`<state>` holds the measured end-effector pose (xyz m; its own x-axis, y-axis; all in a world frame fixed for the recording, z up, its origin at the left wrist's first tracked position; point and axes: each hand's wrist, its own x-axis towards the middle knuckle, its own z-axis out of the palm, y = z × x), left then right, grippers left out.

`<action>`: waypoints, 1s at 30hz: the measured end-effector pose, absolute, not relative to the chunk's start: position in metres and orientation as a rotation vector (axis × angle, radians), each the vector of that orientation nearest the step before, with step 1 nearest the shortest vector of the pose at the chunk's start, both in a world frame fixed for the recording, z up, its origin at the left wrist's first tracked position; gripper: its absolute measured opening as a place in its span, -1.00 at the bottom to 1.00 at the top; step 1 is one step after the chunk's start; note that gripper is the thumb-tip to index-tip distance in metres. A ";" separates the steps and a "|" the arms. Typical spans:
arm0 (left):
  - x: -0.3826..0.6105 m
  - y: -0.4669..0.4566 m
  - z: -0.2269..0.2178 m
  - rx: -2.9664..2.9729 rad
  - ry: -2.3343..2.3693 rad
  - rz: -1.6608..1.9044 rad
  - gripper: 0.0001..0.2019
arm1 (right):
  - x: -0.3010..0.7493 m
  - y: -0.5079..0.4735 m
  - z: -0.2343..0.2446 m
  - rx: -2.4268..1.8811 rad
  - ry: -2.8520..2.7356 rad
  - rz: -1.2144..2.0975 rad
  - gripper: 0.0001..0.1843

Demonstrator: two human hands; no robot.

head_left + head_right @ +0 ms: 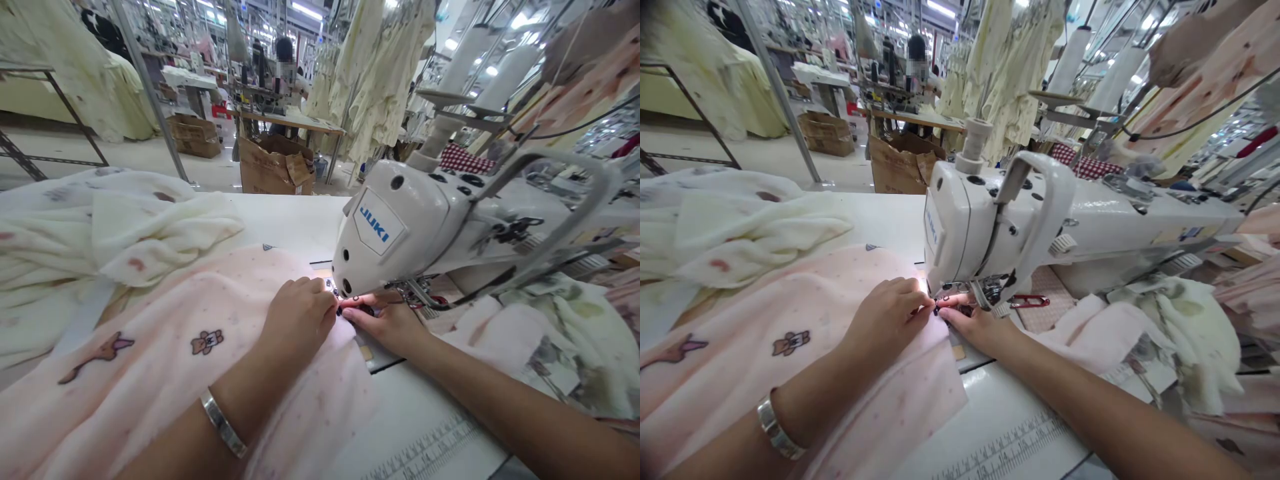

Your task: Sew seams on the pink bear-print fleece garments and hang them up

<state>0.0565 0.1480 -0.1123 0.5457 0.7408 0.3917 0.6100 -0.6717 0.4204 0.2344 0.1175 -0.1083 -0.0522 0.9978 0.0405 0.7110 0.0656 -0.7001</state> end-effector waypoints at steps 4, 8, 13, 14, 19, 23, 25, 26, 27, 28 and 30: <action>0.057 0.148 -0.111 2.544 1.144 0.798 -0.80 | 0.234 0.118 -0.108 -1.700 -1.823 0.704 -0.78; 0.058 0.147 -0.109 2.544 1.144 0.782 -0.80 | 0.234 0.118 -0.107 -1.703 -1.826 0.711 -0.78; 0.058 0.148 -0.109 2.554 1.145 0.768 -0.79 | 0.234 0.118 -0.106 -1.700 -1.836 0.716 -0.77; 0.058 0.148 -0.109 2.554 1.145 0.766 -0.79 | 0.234 0.118 -0.106 -1.698 -1.838 0.716 -0.77; 0.058 0.147 -0.109 2.556 1.148 0.761 -0.80 | 0.234 0.118 -0.107 -1.681 -1.845 0.709 -0.78; 0.057 0.147 -0.108 2.559 1.151 0.750 -0.79 | 0.234 0.118 -0.106 -1.674 -1.840 0.692 -0.79; 0.057 0.147 -0.107 2.561 1.148 0.743 -0.79 | 0.234 0.118 -0.106 -1.676 -1.838 0.689 -0.79; 0.057 0.147 -0.107 2.561 1.146 0.741 -0.79 | 0.234 0.118 -0.106 -1.679 -1.836 0.690 -0.79; 0.057 0.147 -0.107 2.561 1.145 0.741 -0.79 | 0.234 0.118 -0.106 -1.681 -1.835 0.691 -0.79; 0.057 0.147 -0.107 2.561 1.144 0.743 -0.80 | 0.234 0.118 -0.106 -1.684 -1.834 0.693 -0.79; 0.057 0.147 -0.107 2.559 1.142 0.752 -0.80 | 0.234 0.118 -0.106 -1.690 -1.830 0.693 -0.80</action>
<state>0.0570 0.1474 -0.1072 0.5620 0.7461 0.3572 0.6227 -0.6658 0.4110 0.2341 0.1176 -0.1058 -0.0594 0.9970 0.0494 0.7142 0.0770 -0.6957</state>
